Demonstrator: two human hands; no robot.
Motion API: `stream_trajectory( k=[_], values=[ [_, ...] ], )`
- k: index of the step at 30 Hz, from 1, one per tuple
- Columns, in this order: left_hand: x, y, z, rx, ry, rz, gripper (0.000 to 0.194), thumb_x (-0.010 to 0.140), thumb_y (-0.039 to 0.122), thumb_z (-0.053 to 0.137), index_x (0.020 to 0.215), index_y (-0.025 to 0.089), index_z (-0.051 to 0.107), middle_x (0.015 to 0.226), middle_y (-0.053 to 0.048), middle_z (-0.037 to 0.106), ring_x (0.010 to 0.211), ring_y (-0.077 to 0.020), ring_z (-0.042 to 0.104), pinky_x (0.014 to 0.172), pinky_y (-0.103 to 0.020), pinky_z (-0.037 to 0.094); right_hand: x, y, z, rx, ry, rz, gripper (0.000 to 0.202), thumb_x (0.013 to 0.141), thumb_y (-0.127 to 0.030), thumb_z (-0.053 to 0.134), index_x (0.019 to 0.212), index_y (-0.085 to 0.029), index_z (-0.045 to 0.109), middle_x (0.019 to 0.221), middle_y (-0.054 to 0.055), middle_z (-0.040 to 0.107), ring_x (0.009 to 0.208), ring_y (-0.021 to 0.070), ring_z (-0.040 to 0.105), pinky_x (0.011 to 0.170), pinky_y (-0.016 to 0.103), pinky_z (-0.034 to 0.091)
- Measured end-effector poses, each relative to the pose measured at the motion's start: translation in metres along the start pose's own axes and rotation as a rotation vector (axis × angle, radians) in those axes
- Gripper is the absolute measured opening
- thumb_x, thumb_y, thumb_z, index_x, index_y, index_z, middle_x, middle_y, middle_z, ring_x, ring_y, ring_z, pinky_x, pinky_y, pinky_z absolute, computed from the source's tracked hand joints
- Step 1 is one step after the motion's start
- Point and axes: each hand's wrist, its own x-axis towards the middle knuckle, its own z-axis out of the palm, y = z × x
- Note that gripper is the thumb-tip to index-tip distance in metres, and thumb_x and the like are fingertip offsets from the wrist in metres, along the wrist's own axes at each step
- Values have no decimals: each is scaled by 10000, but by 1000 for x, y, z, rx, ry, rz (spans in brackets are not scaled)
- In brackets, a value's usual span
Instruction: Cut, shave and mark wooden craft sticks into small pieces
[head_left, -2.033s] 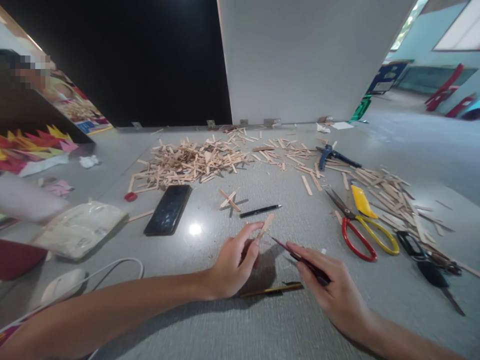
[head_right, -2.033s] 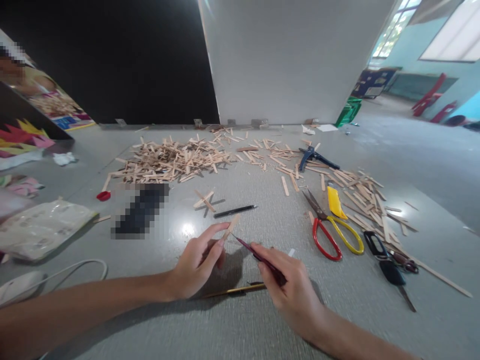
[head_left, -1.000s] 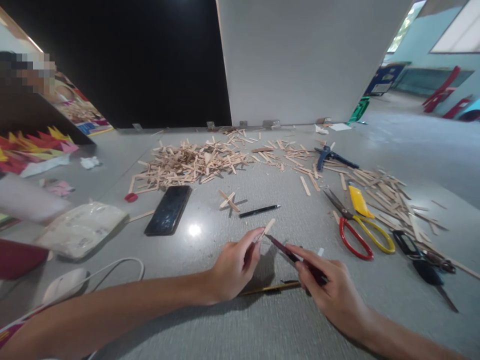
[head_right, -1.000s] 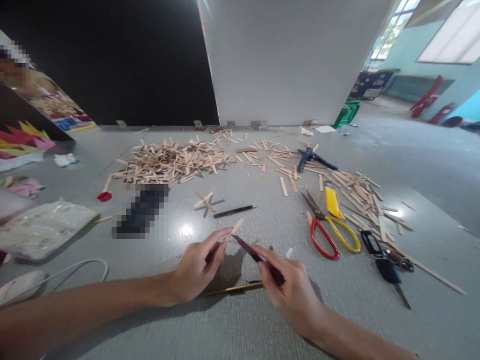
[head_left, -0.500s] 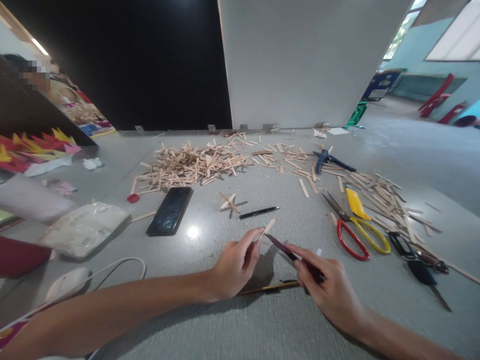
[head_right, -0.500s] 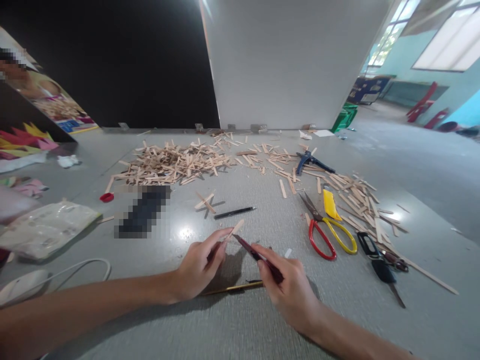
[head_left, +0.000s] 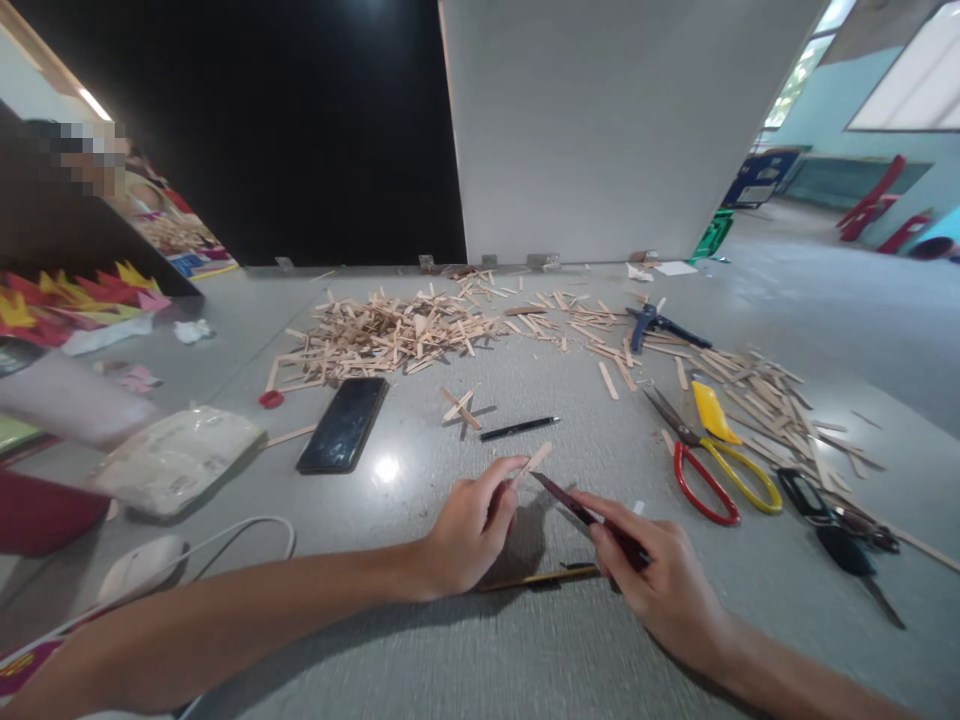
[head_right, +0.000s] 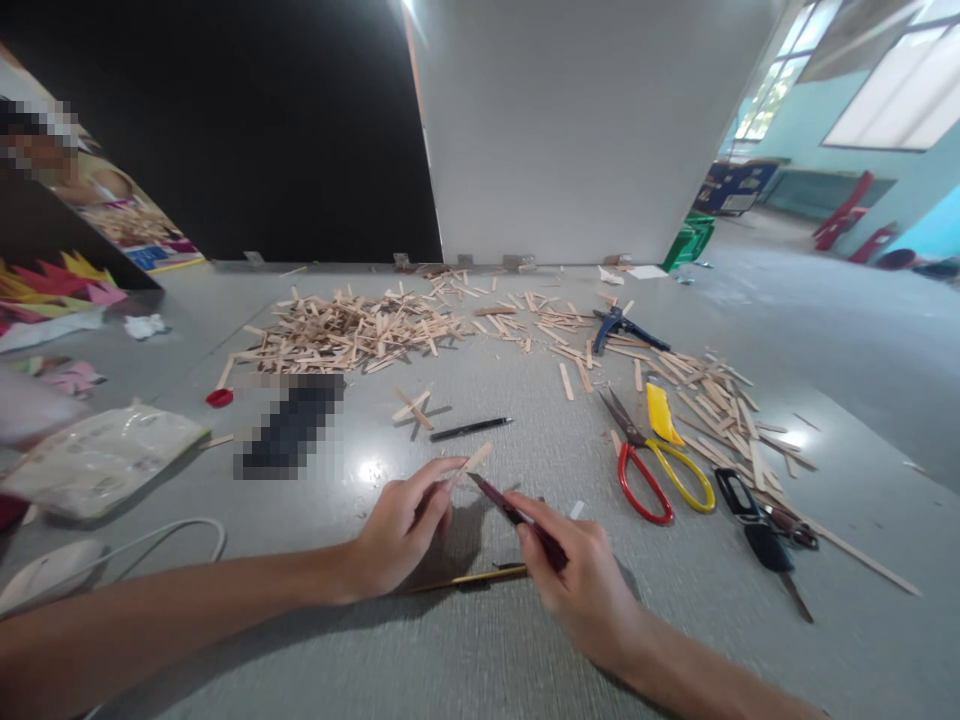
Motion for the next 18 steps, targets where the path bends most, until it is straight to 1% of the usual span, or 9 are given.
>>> stream_trajectory(
  k=[7,12,15,18],
  values=[
    [0,1,0,-4,6,-32,381,1063,361,410,1273,169,664,563,69,576,485,-152,539,545,-248,412,0,-3,-1,-6,-5,33,423,1040,-313,512,1214,-100,834,556,-13,611,447,134,513,421,221,419],
    [1,1,0,-36,30,-46,345,1048,366,414,1250,193,633,571,64,604,512,-171,597,584,-262,451,1,-2,-2,0,-14,44,437,1038,-311,510,1238,-72,816,525,-30,588,424,123,481,418,220,403],
    [1,2,0,-71,49,-69,279,1057,378,402,1175,213,594,589,58,626,523,-175,612,584,-265,455,2,-2,-3,-4,-9,47,434,1036,-306,511,1240,-66,810,516,-42,569,411,115,456,419,219,390],
    [2,2,0,-85,62,-80,225,1070,397,392,1067,234,546,592,60,613,513,-172,595,559,-261,438,1,0,-5,-15,-2,48,434,1034,-310,516,1231,-57,807,526,-42,566,419,116,465,430,224,395]
  ],
)
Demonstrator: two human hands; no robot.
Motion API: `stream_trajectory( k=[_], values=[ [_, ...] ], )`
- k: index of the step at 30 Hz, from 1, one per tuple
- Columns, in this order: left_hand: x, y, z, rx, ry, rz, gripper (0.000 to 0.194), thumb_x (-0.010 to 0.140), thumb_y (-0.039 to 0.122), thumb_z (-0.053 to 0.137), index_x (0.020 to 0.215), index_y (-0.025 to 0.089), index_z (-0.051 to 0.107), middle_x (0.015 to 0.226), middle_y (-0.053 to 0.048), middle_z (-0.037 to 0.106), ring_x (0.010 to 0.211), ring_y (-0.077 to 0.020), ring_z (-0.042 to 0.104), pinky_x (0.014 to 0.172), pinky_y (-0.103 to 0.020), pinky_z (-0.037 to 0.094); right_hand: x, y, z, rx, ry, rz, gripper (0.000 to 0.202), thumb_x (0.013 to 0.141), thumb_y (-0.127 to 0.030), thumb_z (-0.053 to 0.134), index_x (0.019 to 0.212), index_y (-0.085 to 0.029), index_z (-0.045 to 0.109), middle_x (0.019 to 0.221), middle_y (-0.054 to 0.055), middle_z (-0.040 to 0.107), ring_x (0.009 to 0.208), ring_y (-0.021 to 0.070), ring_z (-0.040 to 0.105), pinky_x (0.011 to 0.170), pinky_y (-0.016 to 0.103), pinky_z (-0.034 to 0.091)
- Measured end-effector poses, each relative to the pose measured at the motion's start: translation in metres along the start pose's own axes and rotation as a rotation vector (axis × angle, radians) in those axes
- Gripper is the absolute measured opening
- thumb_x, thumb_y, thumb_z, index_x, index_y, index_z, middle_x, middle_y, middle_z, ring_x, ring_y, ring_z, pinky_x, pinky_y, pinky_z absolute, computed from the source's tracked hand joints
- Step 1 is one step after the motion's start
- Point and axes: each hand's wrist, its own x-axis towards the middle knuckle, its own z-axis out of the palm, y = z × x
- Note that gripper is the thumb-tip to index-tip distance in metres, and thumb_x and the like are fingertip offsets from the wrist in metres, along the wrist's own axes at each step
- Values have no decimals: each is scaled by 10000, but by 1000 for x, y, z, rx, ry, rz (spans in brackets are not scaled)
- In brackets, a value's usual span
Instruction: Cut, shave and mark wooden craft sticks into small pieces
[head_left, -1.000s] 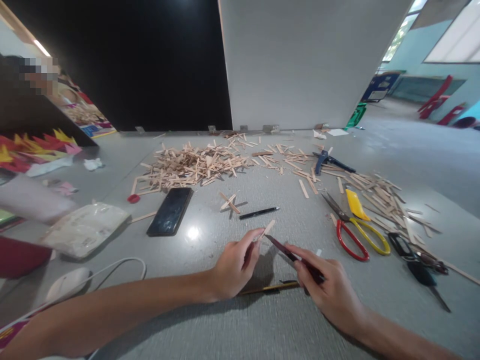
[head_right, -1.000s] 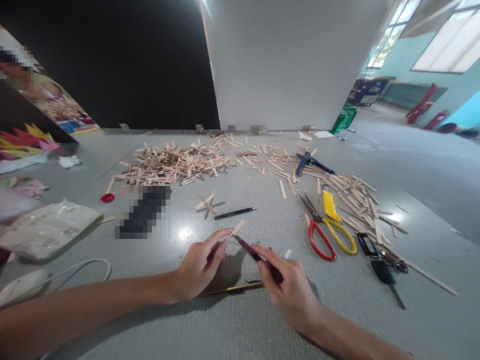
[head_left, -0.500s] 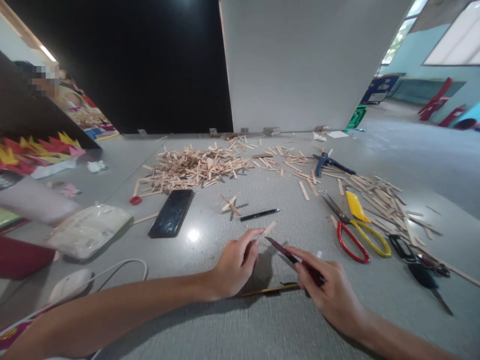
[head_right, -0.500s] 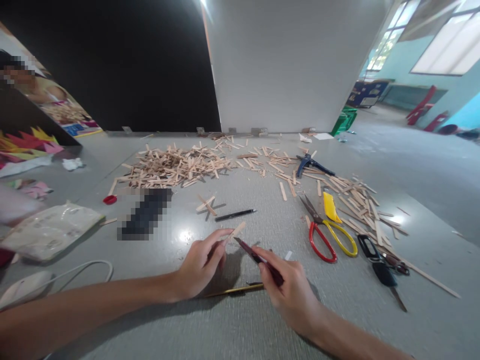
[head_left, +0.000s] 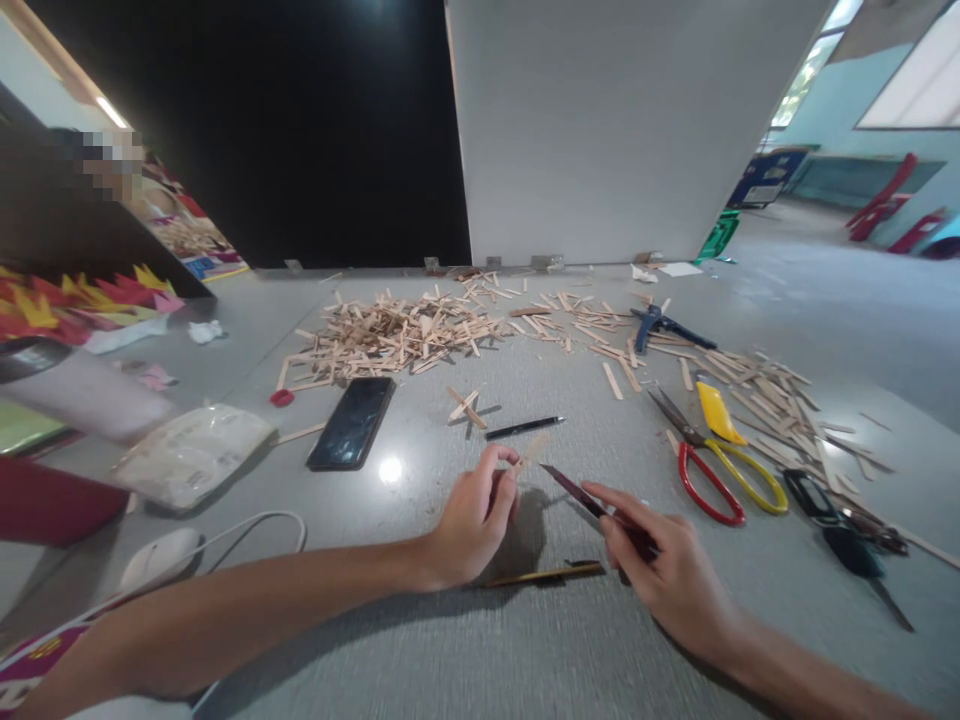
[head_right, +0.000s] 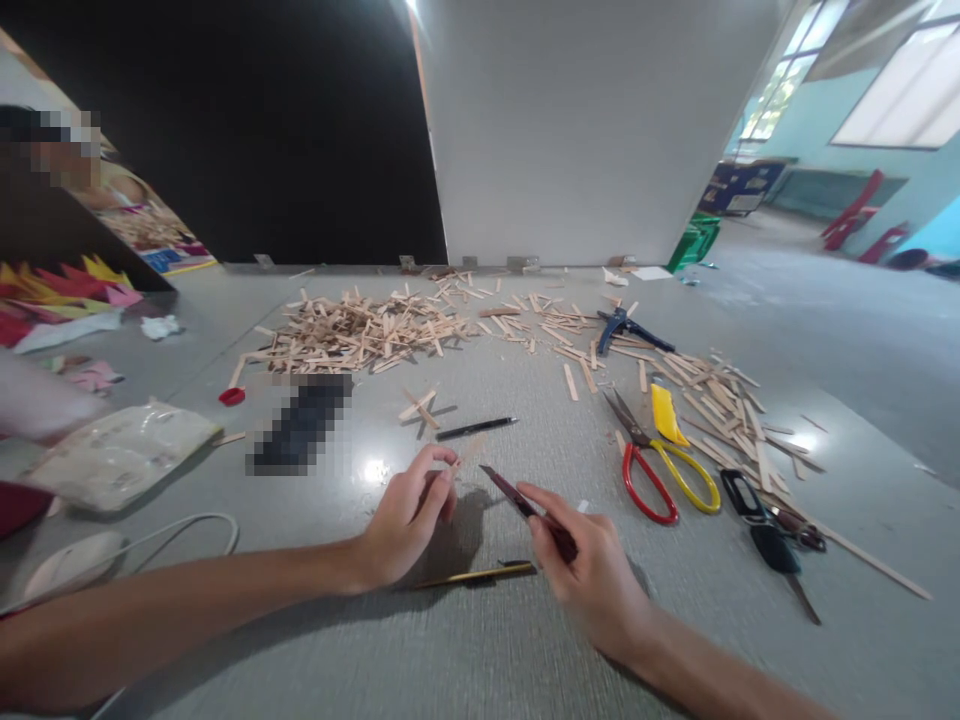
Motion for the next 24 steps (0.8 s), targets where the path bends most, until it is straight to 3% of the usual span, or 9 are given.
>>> stream_trajectory(
  k=[6,17,24],
  values=[
    [1,0,0,-31,8,10,237,1058,428,421,994,239,547,659,34,643,592,-171,625,612,-269,463,1,5,-2,-2,25,18,429,1031,-315,523,1226,-53,801,513,-82,445,418,112,376,407,232,310],
    [0,-4,1,-119,5,-43,290,1080,531,433,1075,246,487,641,53,630,521,-149,546,547,-256,420,0,9,-2,24,-8,62,435,1042,-340,513,1258,-77,784,539,-71,470,446,118,385,429,240,311],
    [0,-5,2,-145,22,-42,306,1081,542,449,959,261,438,650,46,630,541,-143,544,570,-257,427,2,9,-2,38,-15,77,438,1032,-344,523,1257,-70,779,535,-62,499,448,122,413,433,240,333]
  ],
)
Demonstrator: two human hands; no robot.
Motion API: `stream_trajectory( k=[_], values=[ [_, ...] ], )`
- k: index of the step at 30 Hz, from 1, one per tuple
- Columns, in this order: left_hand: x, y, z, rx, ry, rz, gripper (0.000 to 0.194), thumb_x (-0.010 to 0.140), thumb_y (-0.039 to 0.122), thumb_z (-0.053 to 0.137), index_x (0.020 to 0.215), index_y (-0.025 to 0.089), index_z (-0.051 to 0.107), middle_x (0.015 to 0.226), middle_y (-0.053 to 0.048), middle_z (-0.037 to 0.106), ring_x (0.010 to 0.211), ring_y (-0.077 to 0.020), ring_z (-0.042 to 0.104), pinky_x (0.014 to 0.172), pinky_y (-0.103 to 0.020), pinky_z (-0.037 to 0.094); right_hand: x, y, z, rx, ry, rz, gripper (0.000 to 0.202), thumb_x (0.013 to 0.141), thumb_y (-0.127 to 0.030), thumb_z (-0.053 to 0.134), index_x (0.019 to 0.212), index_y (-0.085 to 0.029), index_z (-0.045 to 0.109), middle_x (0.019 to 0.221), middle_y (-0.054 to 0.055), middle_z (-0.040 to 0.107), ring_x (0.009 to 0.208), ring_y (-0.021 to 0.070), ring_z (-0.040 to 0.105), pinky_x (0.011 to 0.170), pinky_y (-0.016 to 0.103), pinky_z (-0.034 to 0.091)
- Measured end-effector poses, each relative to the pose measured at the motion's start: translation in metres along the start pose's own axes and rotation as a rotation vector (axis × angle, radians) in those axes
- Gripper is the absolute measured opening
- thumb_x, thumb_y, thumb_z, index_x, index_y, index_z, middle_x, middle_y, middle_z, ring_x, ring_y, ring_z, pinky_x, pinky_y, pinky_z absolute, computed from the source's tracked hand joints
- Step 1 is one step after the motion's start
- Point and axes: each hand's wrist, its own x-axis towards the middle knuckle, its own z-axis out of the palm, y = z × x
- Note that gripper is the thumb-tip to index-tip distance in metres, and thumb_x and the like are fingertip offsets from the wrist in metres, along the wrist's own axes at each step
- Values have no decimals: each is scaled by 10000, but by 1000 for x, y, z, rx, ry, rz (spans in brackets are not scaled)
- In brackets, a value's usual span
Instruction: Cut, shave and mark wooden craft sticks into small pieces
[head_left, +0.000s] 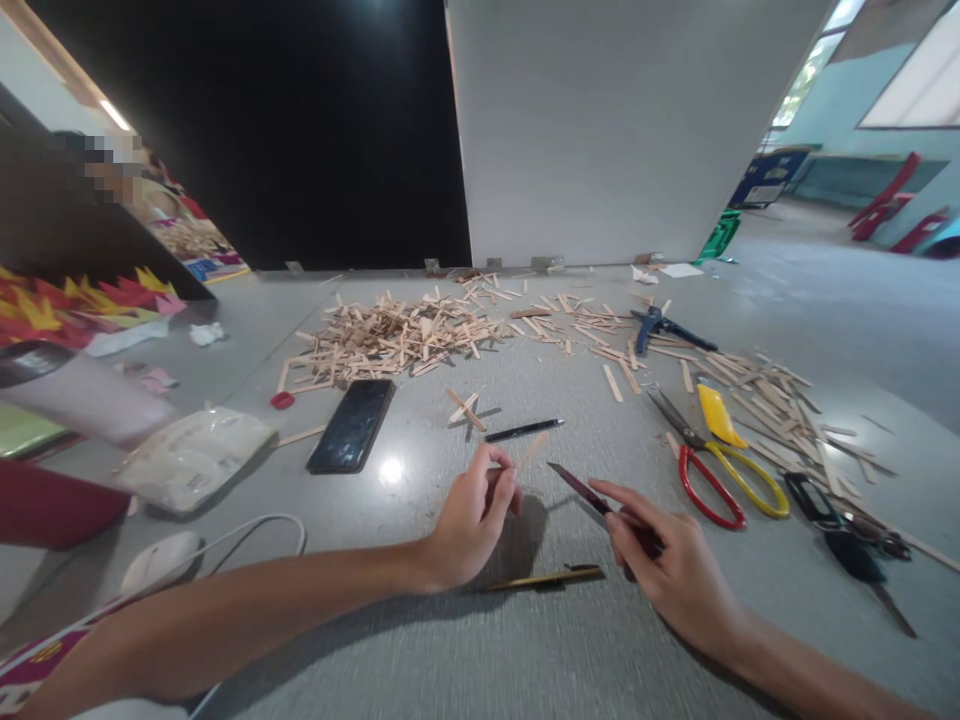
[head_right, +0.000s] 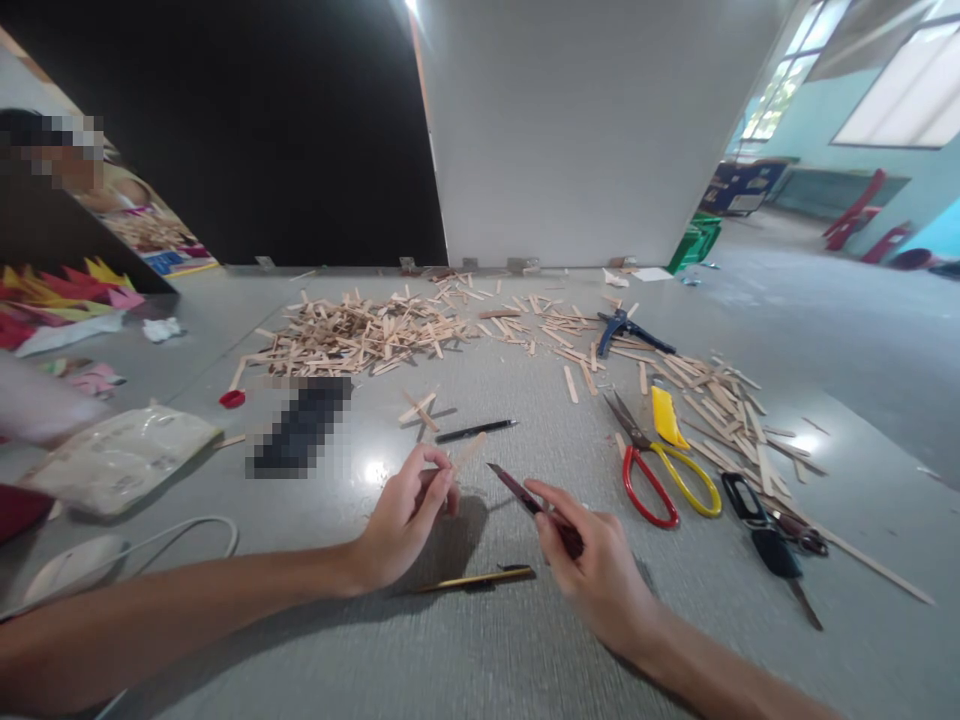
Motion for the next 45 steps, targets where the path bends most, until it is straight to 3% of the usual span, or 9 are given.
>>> stream_trajectory(
  k=[9,22,29,34,41,45],
  values=[
    [1,3,0,3,-10,12,341,1091,538,446,896,258,452,624,49,610,530,-143,555,555,-249,427,3,1,-2,-8,27,22,457,1034,-381,519,1251,-83,790,550,-34,561,457,136,481,451,237,404],
    [3,6,-2,43,-24,18,281,1080,461,445,896,255,495,643,46,595,570,-154,590,567,-243,433,5,-1,-4,6,43,-14,418,1029,-324,519,1239,-77,784,538,-57,540,432,121,467,421,222,378],
    [3,4,-2,56,-39,2,250,1074,437,447,932,244,519,675,33,625,551,-140,563,527,-224,409,4,3,-7,-56,56,-6,381,1042,-314,521,1278,-122,749,621,-24,644,488,143,584,474,236,464],
    [3,4,-3,66,-43,25,221,1058,409,470,948,235,550,701,25,640,583,-139,596,546,-221,438,5,9,-9,-68,110,2,366,1075,-339,503,1385,-187,624,810,23,765,667,178,737,582,256,555],
    [2,3,-4,76,-19,14,189,1042,401,498,994,235,574,748,11,665,591,-142,612,528,-226,452,16,11,-20,-149,173,65,242,1035,-384,502,1156,-222,635,680,-4,697,606,203,686,583,294,518],
    [2,1,-3,67,-6,21,160,1044,385,513,1044,238,576,814,-15,727,689,-167,715,575,-236,514,19,9,-21,-168,159,120,246,1010,-408,476,1098,-229,621,564,-52,621,487,194,574,538,305,452]
  ],
)
